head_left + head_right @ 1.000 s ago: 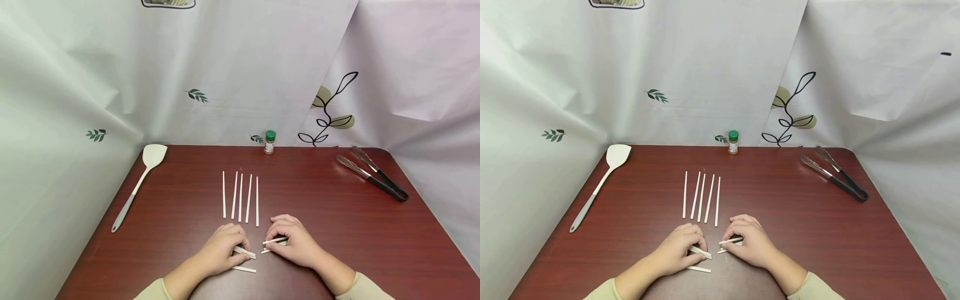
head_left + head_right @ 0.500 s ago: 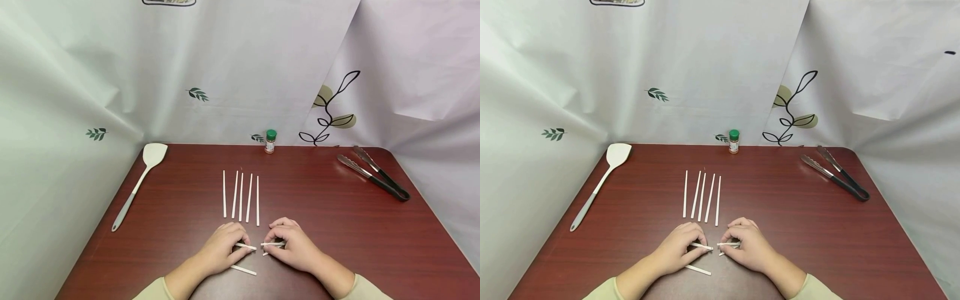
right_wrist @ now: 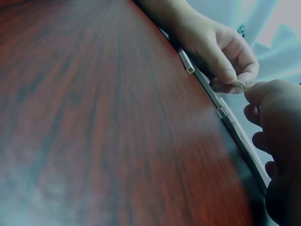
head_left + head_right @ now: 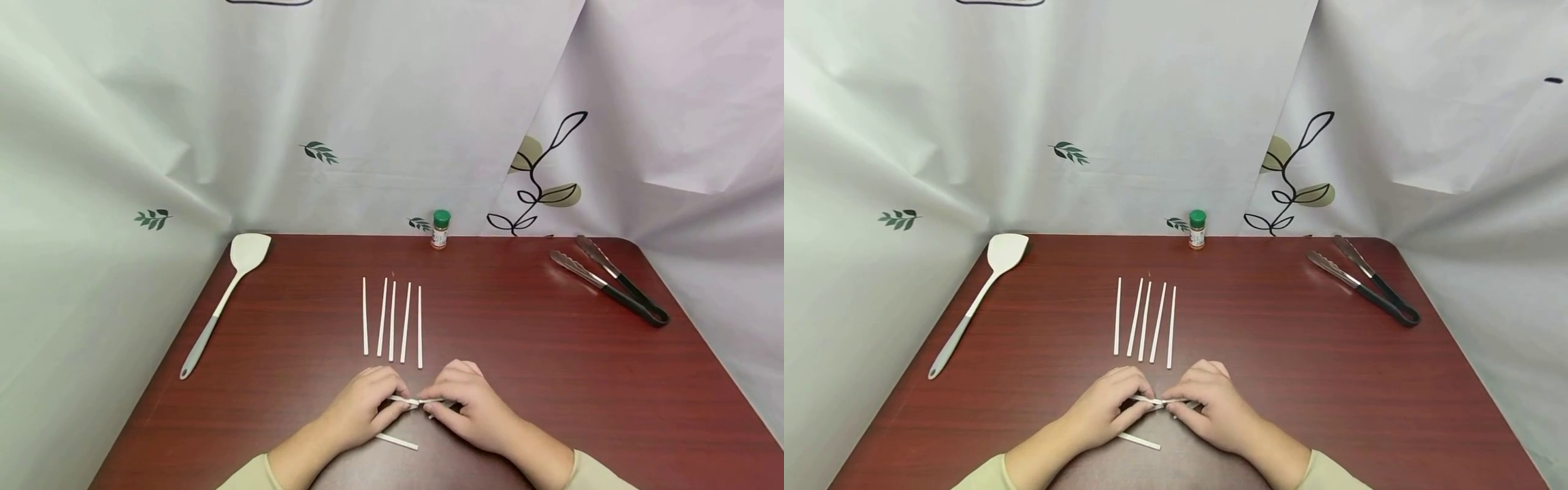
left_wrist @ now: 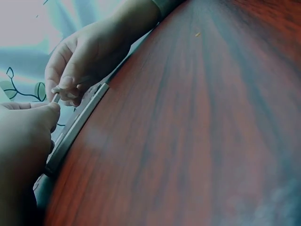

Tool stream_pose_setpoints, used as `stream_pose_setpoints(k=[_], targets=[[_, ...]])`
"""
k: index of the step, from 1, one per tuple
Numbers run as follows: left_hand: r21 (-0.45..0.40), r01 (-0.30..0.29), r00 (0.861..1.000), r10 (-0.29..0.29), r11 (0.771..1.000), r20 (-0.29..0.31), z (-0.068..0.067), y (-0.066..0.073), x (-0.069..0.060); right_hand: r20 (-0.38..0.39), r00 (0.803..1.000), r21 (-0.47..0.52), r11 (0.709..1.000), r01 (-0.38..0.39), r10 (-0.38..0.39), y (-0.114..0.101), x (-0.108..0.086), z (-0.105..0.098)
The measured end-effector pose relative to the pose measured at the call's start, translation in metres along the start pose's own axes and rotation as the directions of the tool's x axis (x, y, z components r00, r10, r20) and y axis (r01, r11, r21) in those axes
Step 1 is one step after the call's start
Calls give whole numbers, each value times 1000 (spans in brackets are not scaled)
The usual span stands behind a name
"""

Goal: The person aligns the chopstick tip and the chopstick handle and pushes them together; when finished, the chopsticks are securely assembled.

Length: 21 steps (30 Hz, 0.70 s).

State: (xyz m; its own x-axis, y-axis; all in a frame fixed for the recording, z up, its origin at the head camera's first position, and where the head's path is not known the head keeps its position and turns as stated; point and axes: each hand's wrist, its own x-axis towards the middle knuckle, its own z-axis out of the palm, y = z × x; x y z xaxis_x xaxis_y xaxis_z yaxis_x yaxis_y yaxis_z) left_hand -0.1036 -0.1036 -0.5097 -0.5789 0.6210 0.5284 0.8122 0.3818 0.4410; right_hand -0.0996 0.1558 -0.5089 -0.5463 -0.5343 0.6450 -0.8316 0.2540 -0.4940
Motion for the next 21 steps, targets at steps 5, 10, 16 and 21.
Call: stream_pose_setpoints(k=[5, 10, 16, 21], targets=[[12, -53, 998, 53, 999, -20, 1, -2, 0, 28, 999, -7, 999, 33, -33, 2, -1, 0], [0, -43, 999, 43, 999, -24, 1, -2, 0, 25, 999, -15, 1000, 25, -25, 2, -1, 0], [-20, -37, 999, 36, 999, -37, 2, -3, -1, 14, 999, -32, 999, 31, -31, 3, -2, 0], [-34, -43, 999, 42, 999, -27, 2, -2, -1, 18, 998, -62, 996, 63, -62, 5, -1, 0]])
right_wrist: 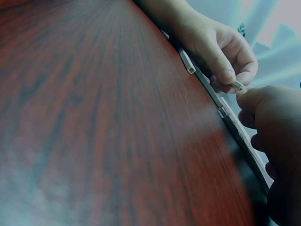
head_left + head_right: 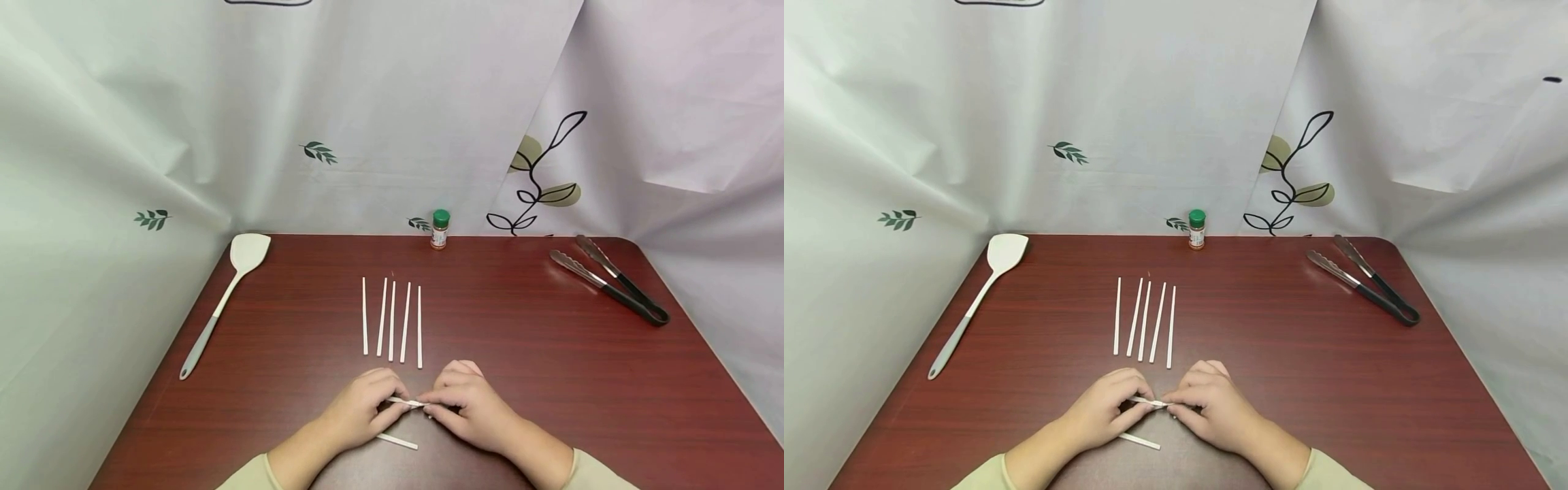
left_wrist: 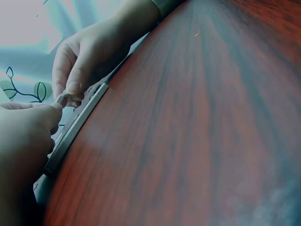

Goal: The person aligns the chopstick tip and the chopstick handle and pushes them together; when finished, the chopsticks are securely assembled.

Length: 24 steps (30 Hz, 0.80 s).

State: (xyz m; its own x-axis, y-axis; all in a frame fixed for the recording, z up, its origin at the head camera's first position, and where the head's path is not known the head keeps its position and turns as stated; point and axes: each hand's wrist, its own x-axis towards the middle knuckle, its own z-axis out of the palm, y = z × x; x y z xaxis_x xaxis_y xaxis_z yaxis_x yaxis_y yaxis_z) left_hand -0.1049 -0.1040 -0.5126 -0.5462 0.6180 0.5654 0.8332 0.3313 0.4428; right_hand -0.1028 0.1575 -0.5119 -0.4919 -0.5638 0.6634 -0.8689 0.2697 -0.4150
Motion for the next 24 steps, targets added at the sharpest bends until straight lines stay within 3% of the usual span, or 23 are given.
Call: stream_pose_setpoints(k=[13, 24], targets=[[2, -72, 997, 72, 997, -26, 0, -1, 2, -17, 997, -33, 997, -71, 70, 0, 0, -1], [2, -91, 995, 91, 996, -33, 1, -2, 2, -2, 999, -40, 998, -49, 49, 0, 1, -1]])
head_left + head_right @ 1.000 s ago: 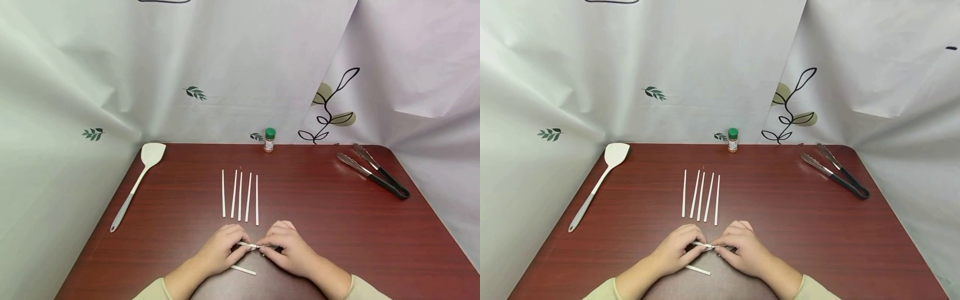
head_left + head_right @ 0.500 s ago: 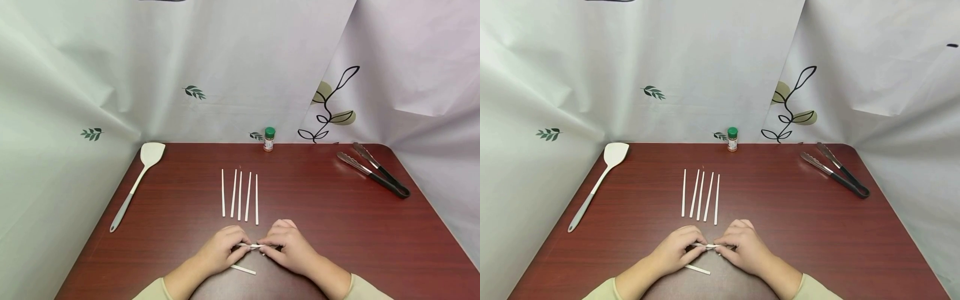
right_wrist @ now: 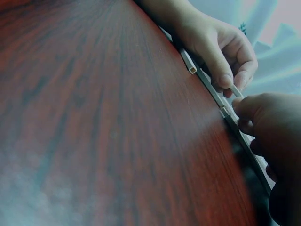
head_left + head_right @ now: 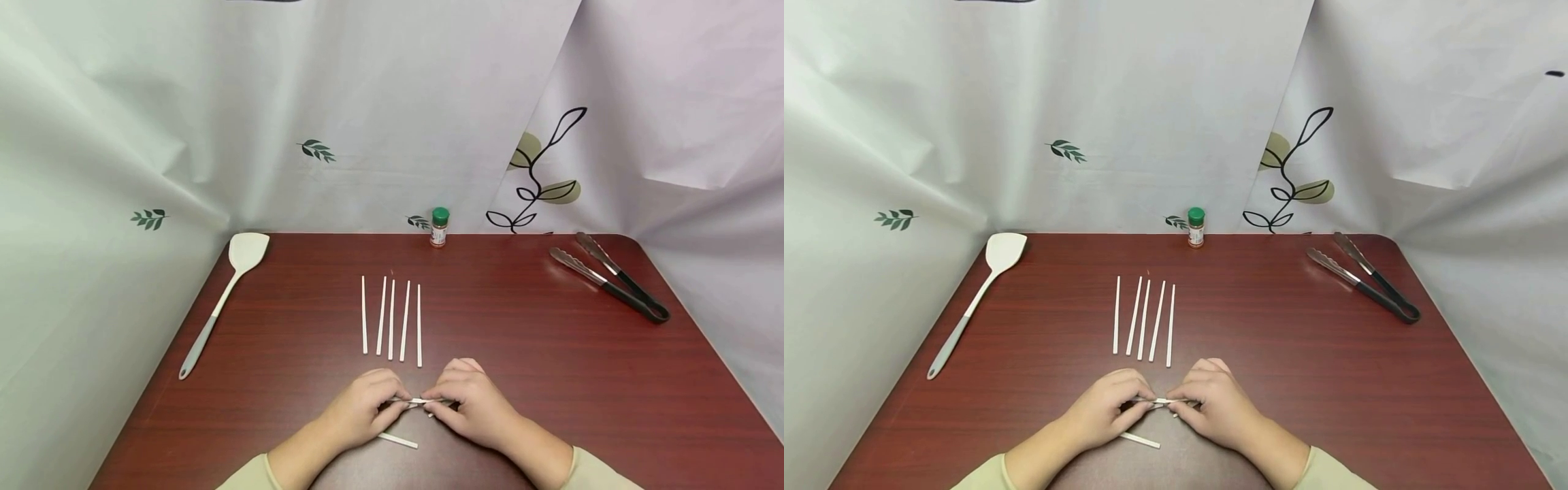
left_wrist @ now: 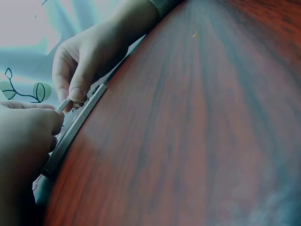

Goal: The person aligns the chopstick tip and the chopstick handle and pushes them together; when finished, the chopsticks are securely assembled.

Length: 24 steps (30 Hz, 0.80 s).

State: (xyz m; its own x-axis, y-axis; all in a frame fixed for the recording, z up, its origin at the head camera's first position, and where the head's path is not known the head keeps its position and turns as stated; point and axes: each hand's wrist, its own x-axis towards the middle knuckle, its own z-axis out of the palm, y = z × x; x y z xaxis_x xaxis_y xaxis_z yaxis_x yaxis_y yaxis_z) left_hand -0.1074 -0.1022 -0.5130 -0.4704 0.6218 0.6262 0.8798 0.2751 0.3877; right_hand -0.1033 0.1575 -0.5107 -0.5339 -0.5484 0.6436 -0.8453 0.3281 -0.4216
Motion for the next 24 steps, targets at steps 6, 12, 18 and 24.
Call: stream_pose_setpoints(k=[6, 12, 18, 24], targets=[[-32, -7, 1000, 7, 999, -8, 2, 2, 1, -6, 1000, 13, 1000, 22, -22, 0, 0, 1], [-79, -28, 1000, 27, 996, -10, 2, 6, 3, -15, 998, 53, 997, 55, -55, 0, 1, 2], [-73, -41, 999, 39, 997, -30, 2, 7, 3, 3, 999, 96, 994, 45, -45, -1, 2, 1], [-62, -32, 998, 28, 998, -59, 3, 7, 4, -34, 998, 77, 995, 55, -53, -1, 3, 0]])
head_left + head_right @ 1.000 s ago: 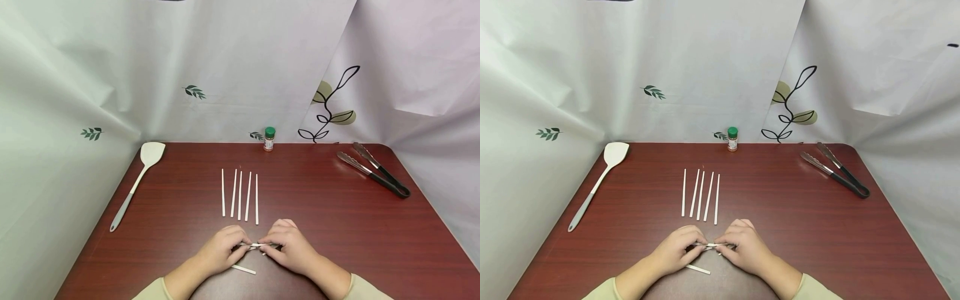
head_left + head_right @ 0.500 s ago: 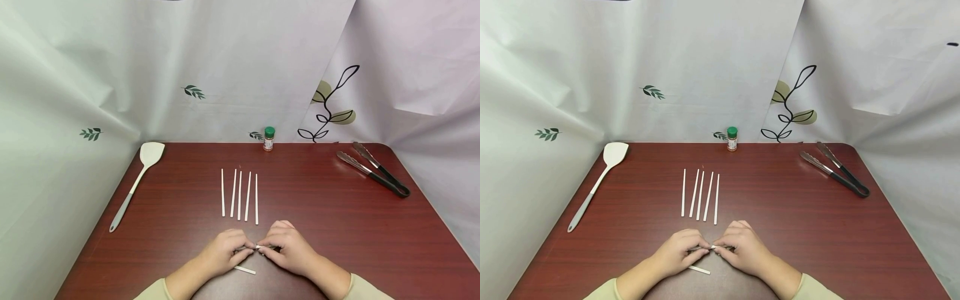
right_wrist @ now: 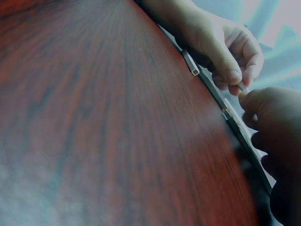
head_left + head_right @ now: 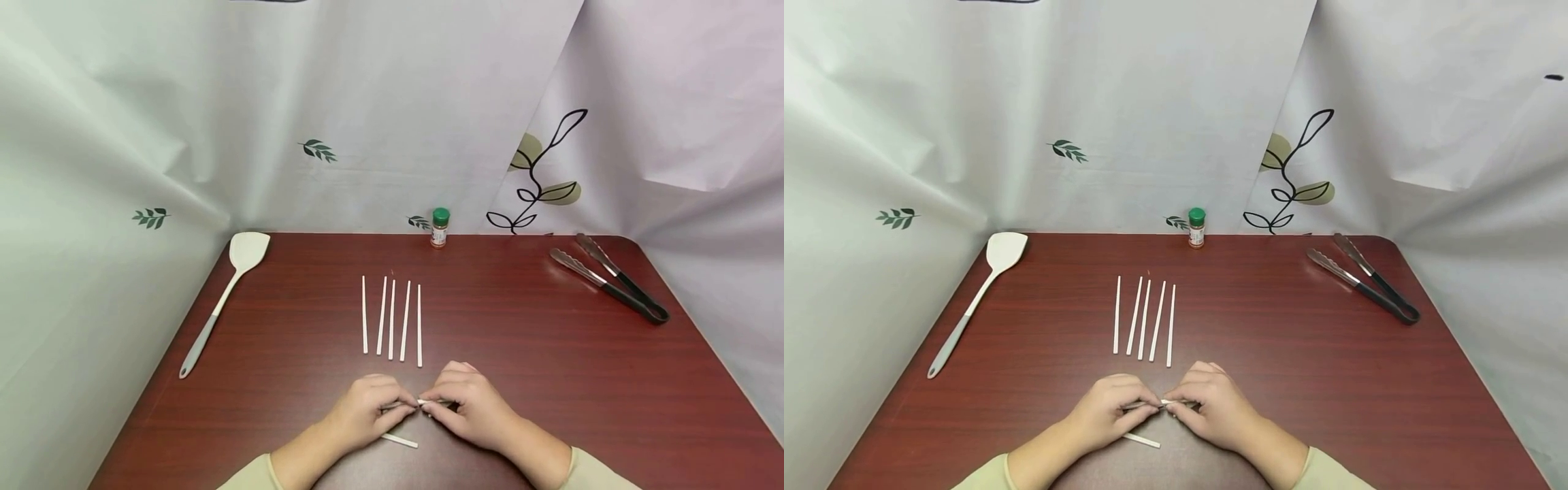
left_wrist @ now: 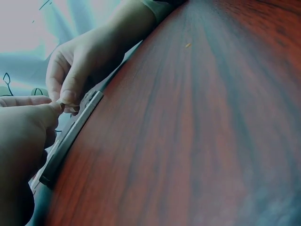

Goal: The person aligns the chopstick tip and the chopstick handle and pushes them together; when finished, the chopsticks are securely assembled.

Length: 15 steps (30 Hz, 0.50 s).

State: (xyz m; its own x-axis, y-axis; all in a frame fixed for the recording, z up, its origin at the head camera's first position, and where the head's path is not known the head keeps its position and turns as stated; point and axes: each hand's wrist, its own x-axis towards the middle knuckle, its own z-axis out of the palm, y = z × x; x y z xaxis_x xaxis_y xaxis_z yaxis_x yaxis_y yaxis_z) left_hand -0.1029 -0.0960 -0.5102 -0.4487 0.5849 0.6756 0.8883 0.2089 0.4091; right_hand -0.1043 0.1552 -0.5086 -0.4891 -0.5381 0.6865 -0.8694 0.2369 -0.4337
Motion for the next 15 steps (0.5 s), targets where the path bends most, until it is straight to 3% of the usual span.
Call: stream_pose_setpoints(k=[5, 7, 9, 12, 15], targets=[[15, 43, 998, -43, 999, -37, 0, 0, 0, -108, 994, 53, 998, 15, -9, 5, 2, -1], [22, 59, 997, -58, 998, -47, 0, 0, 0, -140, 990, 101, 995, -9, 23, 8, 1, -3], [36, 65, 997, -63, 997, -47, -1, -1, 0, -142, 985, 165, 983, -79, 103, 9, -1, -5], [61, 60, 998, -58, 996, -30, -2, -1, 0, -120, 952, 283, 929, -239, 282, 8, -4, -10], [96, 52, 999, -51, 994, -9, -3, -1, 0, -102, 883, 424, 823, -379, 459, 8, -4, -15]])
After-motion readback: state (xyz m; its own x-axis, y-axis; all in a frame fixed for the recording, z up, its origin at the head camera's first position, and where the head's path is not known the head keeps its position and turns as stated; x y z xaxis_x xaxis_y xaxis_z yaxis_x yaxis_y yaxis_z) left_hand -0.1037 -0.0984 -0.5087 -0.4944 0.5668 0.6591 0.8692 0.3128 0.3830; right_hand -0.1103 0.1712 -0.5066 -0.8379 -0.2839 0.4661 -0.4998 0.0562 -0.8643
